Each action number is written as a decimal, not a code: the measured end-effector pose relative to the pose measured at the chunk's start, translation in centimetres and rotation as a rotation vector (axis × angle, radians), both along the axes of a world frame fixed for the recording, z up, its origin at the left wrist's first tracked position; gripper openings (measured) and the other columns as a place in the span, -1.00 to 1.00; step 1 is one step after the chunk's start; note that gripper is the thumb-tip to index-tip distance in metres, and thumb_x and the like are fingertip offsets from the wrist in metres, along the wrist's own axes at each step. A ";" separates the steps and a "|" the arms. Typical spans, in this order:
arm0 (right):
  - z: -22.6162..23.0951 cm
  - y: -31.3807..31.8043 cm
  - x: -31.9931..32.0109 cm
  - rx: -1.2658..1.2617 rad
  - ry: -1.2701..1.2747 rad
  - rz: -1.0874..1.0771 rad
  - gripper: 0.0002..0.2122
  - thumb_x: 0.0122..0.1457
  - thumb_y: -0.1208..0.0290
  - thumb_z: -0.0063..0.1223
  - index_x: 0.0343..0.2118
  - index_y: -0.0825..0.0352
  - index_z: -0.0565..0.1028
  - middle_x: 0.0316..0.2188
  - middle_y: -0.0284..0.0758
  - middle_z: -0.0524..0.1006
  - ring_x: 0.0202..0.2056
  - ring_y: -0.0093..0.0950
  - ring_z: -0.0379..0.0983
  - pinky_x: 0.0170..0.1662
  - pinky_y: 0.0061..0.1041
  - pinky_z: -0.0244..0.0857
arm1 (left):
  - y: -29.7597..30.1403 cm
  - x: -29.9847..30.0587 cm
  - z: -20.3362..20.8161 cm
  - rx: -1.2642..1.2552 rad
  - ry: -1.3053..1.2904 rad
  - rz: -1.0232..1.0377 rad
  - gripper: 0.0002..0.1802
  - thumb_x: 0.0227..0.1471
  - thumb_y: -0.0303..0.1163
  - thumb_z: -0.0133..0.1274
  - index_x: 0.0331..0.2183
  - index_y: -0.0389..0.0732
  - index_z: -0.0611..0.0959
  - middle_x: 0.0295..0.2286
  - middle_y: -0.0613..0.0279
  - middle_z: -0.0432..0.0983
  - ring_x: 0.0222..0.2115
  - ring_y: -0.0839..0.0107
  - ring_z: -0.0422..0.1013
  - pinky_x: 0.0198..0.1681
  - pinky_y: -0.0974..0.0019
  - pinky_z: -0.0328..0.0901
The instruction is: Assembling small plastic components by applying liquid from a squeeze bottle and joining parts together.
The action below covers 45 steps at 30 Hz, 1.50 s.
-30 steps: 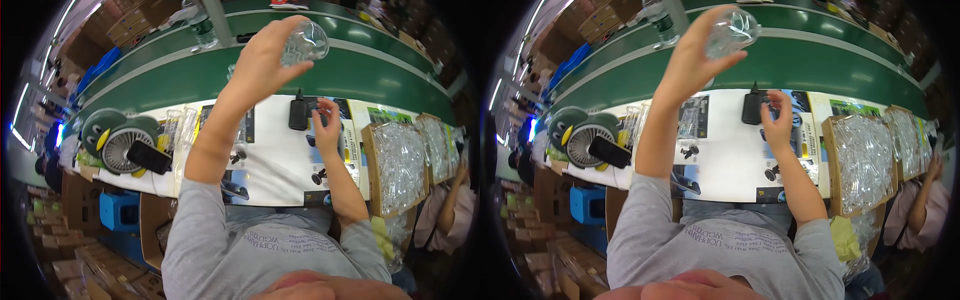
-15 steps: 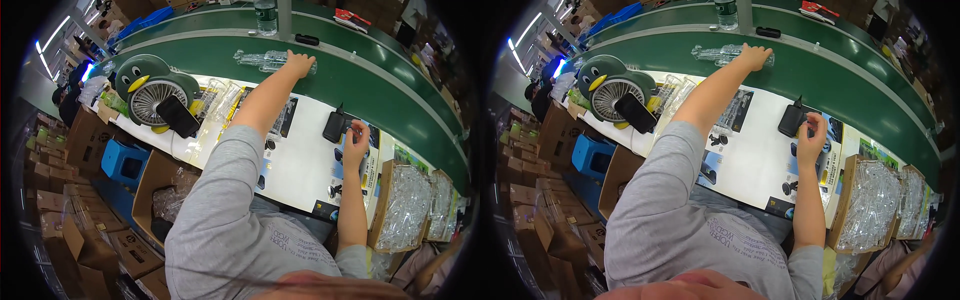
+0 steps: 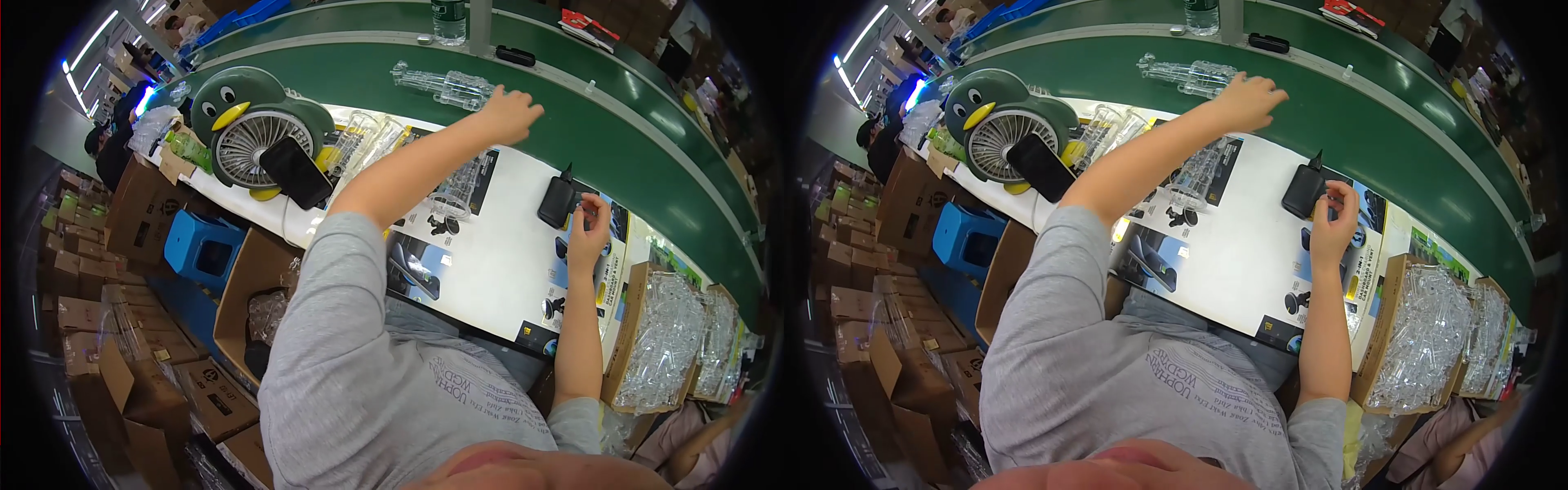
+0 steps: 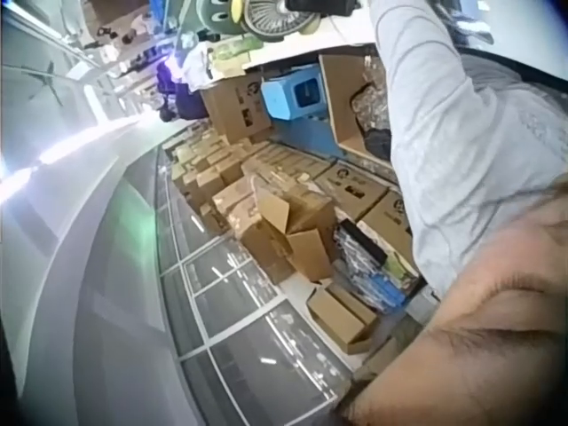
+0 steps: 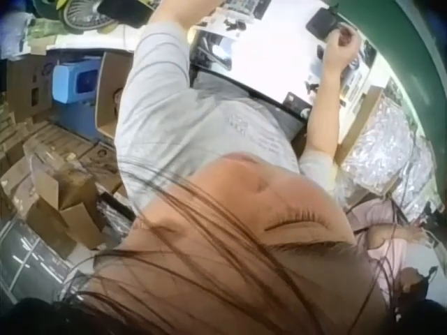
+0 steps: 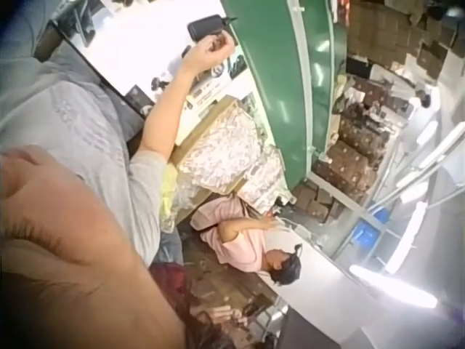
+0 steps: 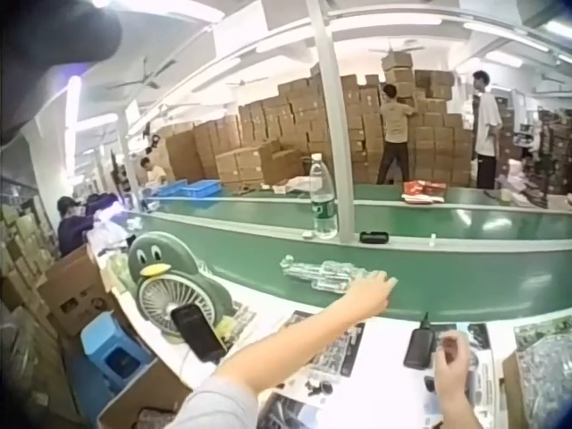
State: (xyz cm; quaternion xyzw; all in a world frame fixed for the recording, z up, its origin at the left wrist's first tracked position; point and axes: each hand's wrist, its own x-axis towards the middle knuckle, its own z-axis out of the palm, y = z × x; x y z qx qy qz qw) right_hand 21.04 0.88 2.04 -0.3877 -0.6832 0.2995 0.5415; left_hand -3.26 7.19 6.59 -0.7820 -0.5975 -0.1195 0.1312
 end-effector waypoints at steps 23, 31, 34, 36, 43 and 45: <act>3.1 -0.4 -1.8 0.178 -0.742 -0.002 -0.58 -0.15 0.75 -0.18 -0.17 0.23 0.40 -0.42 -0.32 0.32 -0.37 -0.42 0.28 -0.27 -0.51 0.19 | -13.9 1.8 -3.1 0.092 -0.257 -0.122 -0.82 -0.26 -0.43 -0.01 -0.48 -0.28 0.51 -0.49 -0.01 0.46 -0.05 0.01 0.20 -0.35 0.13 0.27; 4.7 0.5 -2.2 0.607 -1.239 0.065 -0.54 -0.15 0.66 -0.16 -0.12 0.11 0.40 -0.46 -0.33 0.28 -0.33 -0.40 0.24 -0.21 -0.46 0.14 | -13.7 0.9 -2.7 -0.003 -0.316 -0.074 -0.77 -0.18 -0.36 0.01 -0.40 -0.25 0.51 -0.43 0.09 0.47 -0.02 0.11 0.18 -0.19 0.18 0.25; 4.8 1.0 -2.0 0.702 -1.324 0.165 -0.59 -0.13 0.60 -0.18 -0.15 0.10 0.41 -0.46 -0.34 0.27 -0.33 -0.42 0.23 -0.19 -0.46 0.13 | -13.7 0.9 -2.7 0.002 -0.310 -0.076 -0.77 -0.18 -0.35 0.01 -0.39 -0.25 0.51 -0.44 0.09 0.47 -0.03 0.11 0.18 -0.19 0.18 0.26; 4.7 1.7 -2.0 0.775 -1.318 0.280 -0.62 -0.13 0.58 -0.18 -0.18 0.13 0.42 -0.47 -0.35 0.27 -0.33 -0.42 0.23 -0.19 -0.44 0.12 | -13.7 0.9 -2.7 0.001 -0.306 -0.088 -0.77 -0.18 -0.34 0.01 -0.40 -0.25 0.51 -0.44 0.10 0.47 -0.03 0.11 0.18 -0.20 0.18 0.26; 4.3 0.5 -1.9 0.528 -0.738 0.069 -0.57 -0.25 0.62 0.09 -0.20 0.24 0.38 -0.40 -0.30 0.35 -0.30 -0.37 0.28 -0.19 -0.47 0.17 | -13.7 0.5 -2.6 -0.012 -0.306 -0.082 -0.78 -0.18 -0.34 0.01 -0.40 -0.23 0.51 -0.44 0.11 0.47 -0.04 0.10 0.20 -0.22 0.19 0.28; 3.1 -0.2 -1.6 0.332 -0.323 -0.003 -0.59 -0.10 0.59 0.10 -0.12 0.29 0.31 -0.24 -0.27 0.37 -0.17 -0.42 0.30 -0.11 -0.53 0.17 | -13.6 0.7 -2.6 -0.021 -0.301 -0.074 -0.78 -0.18 -0.34 0.01 -0.40 -0.22 0.51 -0.44 0.11 0.47 -0.04 0.09 0.20 -0.22 0.20 0.28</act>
